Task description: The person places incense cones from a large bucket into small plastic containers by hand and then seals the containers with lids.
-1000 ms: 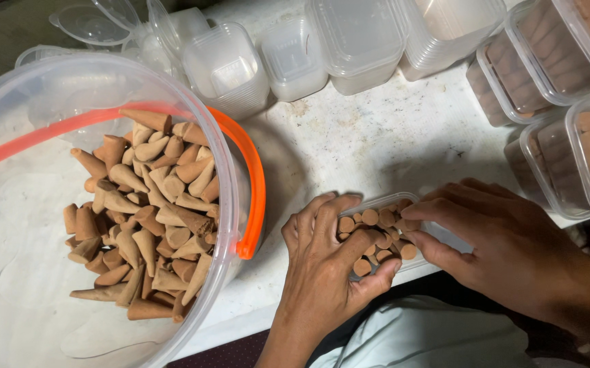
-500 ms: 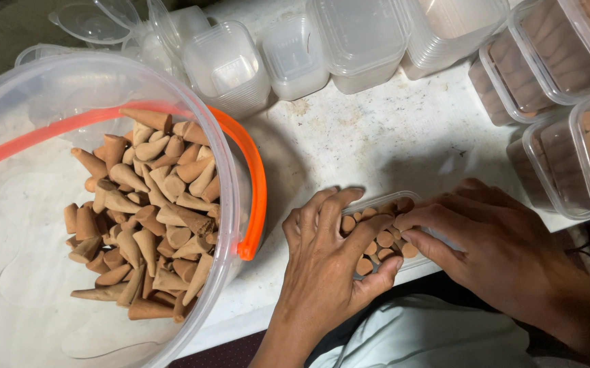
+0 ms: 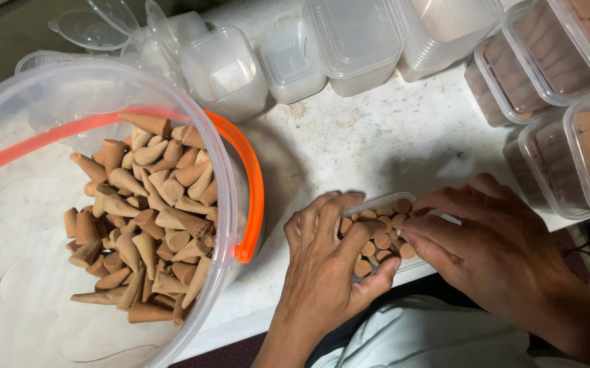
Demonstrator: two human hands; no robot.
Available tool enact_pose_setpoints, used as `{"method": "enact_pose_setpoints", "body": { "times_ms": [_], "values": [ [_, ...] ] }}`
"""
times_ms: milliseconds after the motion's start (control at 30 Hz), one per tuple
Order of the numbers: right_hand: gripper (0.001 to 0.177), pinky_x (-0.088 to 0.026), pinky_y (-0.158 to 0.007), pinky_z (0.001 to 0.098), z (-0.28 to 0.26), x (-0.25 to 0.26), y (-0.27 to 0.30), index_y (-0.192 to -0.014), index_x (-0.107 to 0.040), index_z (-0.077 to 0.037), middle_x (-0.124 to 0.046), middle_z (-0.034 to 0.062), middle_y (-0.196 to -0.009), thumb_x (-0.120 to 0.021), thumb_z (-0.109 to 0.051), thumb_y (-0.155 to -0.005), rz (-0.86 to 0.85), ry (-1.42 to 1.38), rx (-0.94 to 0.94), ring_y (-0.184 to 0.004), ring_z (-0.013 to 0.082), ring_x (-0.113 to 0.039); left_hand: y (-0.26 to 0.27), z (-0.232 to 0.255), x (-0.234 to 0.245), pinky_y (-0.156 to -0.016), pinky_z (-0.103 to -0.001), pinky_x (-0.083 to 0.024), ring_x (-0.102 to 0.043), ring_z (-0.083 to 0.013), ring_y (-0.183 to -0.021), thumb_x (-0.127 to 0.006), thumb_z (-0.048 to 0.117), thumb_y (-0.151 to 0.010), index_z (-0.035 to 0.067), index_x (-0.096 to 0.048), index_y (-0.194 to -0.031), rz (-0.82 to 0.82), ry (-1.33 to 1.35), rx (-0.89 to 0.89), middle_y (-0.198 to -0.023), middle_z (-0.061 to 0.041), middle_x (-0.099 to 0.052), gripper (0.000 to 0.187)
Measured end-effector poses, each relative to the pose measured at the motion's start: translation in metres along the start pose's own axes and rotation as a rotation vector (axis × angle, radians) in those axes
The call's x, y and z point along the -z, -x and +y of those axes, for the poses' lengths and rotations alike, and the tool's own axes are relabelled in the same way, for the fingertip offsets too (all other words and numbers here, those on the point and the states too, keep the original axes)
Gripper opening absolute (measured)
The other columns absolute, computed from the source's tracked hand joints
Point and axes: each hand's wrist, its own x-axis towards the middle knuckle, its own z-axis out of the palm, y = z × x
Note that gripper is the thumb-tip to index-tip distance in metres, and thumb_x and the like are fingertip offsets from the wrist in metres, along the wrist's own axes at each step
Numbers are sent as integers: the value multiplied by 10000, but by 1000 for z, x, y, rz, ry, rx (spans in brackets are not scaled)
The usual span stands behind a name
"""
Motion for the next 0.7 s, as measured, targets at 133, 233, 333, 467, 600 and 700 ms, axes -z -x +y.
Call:
{"method": "enact_pose_setpoints", "body": {
  "times_ms": [133,233,333,467,600,700],
  "values": [
    [275,-451,-636,365,0,3,1,-1120,-700,-256,-658,-100,-1032,-745,-240,-850,-6,75,34,-737,242,-488,1,1,0,-907,-509,-369,-481,-330,-1242,-638,413,-893,166,-626,-1097,0,9,7,-1336,-92,-507,321],
    [266,-464,-659,373,0,1,0,-1070,-726,-265,-670,-86,-1106,-765,-188,-818,28,18,53,-765,247,-496,1,1,0,-904,-508,-365,-479,-328,-1240,-648,398,-884,157,-614,-1101,0,29,12,-1327,-93,-504,326],
    [195,-440,-652,373,-2,4,-2,-1025,-714,-260,-662,-98,-1046,-720,-170,-851,18,58,58,-749,250,-467,1,2,1,-901,-506,-367,-477,-333,-1229,-628,399,-895,147,-595,-1114,-7,33,8,-1327,-92,-506,335],
    [233,-441,-674,381,5,0,0,-1030,-711,-273,-646,-79,-1045,-732,-172,-822,5,-6,42,-761,253,-484,-1,3,2,-911,-499,-373,-487,-334,-1205,-606,376,-906,131,-550,-1253,-25,40,-2,-1322,-107,-509,429],
    [344,-458,-688,389,8,-5,2,-1064,-722,-315,-623,-17,-970,-729,-126,-777,22,-45,5,-790,276,-510,0,2,1,-919,-497,-373,-490,-335,-1205,-621,369,-893,130,-540,-1272,-30,55,0,-1329,-107,-508,455],
    [295,-461,-673,385,11,-3,0,-1037,-730,-303,-605,-9,-969,-726,-128,-800,21,-41,21,-816,272,-527,1,1,0,-910,-488,-373,-489,-325,-1214,-617,366,-903,128,-538,-1264,-42,55,10,-1333,-107,-509,440]
  ]
}}
